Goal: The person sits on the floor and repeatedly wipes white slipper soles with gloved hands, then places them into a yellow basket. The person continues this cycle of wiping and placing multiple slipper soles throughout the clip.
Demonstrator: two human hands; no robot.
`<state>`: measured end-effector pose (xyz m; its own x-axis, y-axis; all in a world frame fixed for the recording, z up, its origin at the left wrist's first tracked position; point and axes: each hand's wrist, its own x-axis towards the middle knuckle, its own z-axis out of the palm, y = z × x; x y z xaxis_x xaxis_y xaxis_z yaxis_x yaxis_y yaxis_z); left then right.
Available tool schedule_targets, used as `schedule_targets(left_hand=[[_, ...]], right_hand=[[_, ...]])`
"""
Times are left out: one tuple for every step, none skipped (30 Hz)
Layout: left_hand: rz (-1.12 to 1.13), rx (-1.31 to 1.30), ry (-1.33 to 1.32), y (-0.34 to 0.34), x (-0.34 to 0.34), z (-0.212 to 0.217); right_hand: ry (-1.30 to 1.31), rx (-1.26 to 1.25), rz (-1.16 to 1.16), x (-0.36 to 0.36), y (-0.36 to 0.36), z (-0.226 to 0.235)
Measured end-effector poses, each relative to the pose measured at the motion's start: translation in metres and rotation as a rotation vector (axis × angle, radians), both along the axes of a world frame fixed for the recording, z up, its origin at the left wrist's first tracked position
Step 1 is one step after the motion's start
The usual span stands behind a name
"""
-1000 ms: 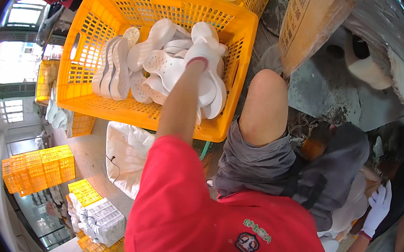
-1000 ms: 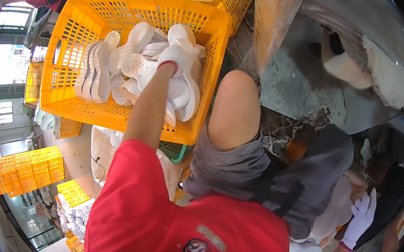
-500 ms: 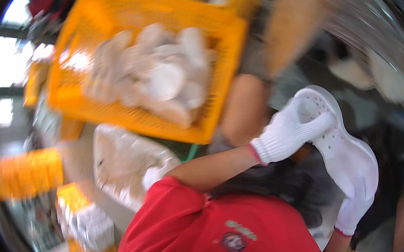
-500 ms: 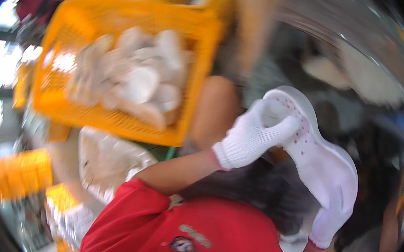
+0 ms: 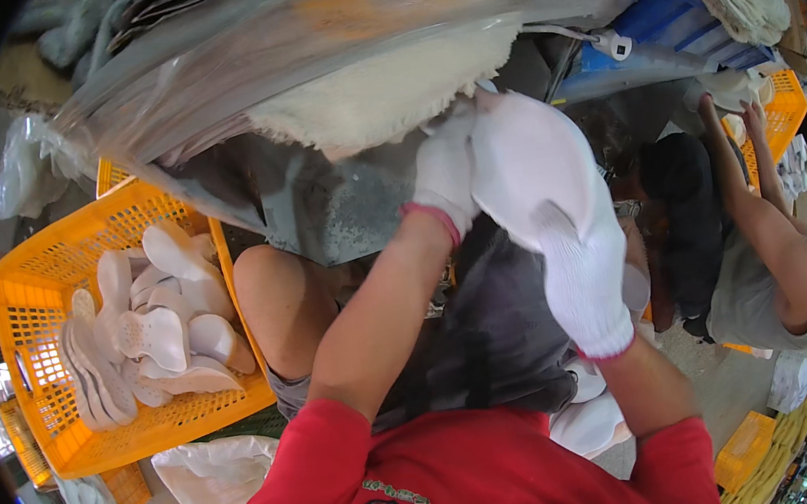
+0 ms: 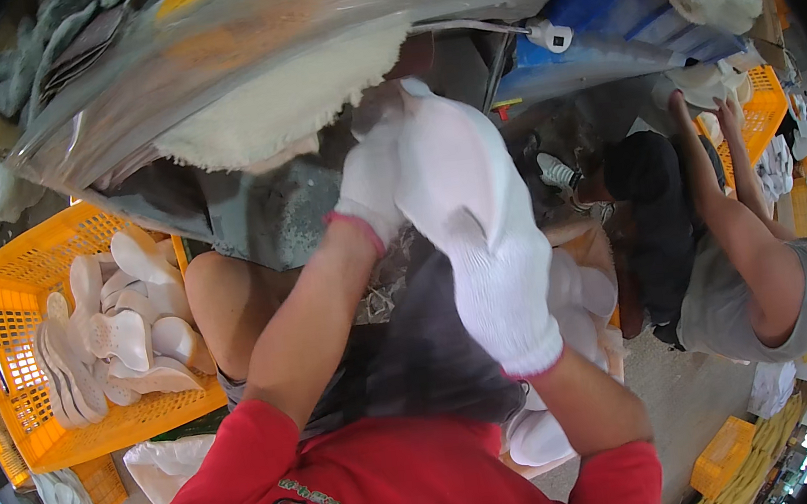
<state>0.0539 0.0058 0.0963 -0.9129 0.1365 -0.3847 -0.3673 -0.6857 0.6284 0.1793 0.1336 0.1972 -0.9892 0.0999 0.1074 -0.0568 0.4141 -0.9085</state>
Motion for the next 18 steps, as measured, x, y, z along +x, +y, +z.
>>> schedule_targets(left_hand=[[0.002, 0.086, -0.031, -0.001, -0.017, -0.011], [0.020, 0.082, 0.036, -0.003, -0.029, -0.028], [0.037, 0.059, 0.076, -0.004, -0.041, -0.049], [0.057, 0.036, 0.117, -0.006, -0.052, -0.072], [0.073, 0.009, 0.152, -0.010, -0.060, -0.094], [0.093, -0.069, 0.310, -0.016, -0.068, -0.112], [0.114, -0.300, 0.367, -0.025, -0.073, -0.124], [0.138, -0.583, 0.550, -0.036, -0.075, -0.130], [0.122, -0.752, 0.557, -0.053, -0.072, -0.128], [0.107, -0.921, 0.560, -0.069, -0.068, -0.118], [-0.023, -0.977, 0.388, -0.087, -0.062, -0.104], [-0.180, -1.033, 0.113, -0.107, -0.051, -0.085], [-0.339, -1.155, 0.074, -0.123, -0.037, -0.066], [-0.455, -1.252, -0.002, -0.133, -0.022, -0.049], [-0.490, -1.322, -0.049, -0.141, -0.007, -0.034], [-0.507, -1.385, -0.067, -0.140, 0.008, -0.024], [-0.470, -1.450, -0.067, -0.141, 0.020, -0.015], [-0.440, -1.522, -0.077, -0.141, 0.027, -0.008]], right_hand=[[0.022, 0.000, 0.030, -0.018, -0.004, -0.009], [0.105, 0.112, 0.034, -0.029, -0.003, -0.013], [0.133, 0.259, 0.046, -0.041, -0.005, -0.023], [0.161, 0.406, 0.060, -0.050, -0.007, -0.032], [0.171, 0.369, 0.073, -0.059, -0.009, -0.041], [0.179, 0.331, 0.081, -0.067, -0.012, -0.049], [0.229, 0.302, 0.103, -0.073, -0.013, -0.055], [0.237, 0.336, 0.092, -0.083, -0.015, -0.060], [0.352, 0.368, 0.140, -0.089, -0.016, -0.062], [0.446, 0.416, 0.191, -0.099, -0.016, -0.063], [0.318, 0.268, 0.183, -0.105, -0.016, -0.062], [0.108, 0.002, 0.149, -0.113, -0.016, -0.061], [-0.027, -0.132, 0.088, -0.118, -0.017, -0.060], [-0.006, -0.013, 0.121, -0.123, -0.017, -0.059], [0.131, 0.219, 0.162, -0.127, -0.017, -0.059], [0.236, 0.307, 0.132, -0.130, -0.017, -0.060], [0.158, 0.270, 0.144, -0.135, -0.018, -0.064], [0.160, 0.246, 0.169, -0.139, -0.018, -0.067]])
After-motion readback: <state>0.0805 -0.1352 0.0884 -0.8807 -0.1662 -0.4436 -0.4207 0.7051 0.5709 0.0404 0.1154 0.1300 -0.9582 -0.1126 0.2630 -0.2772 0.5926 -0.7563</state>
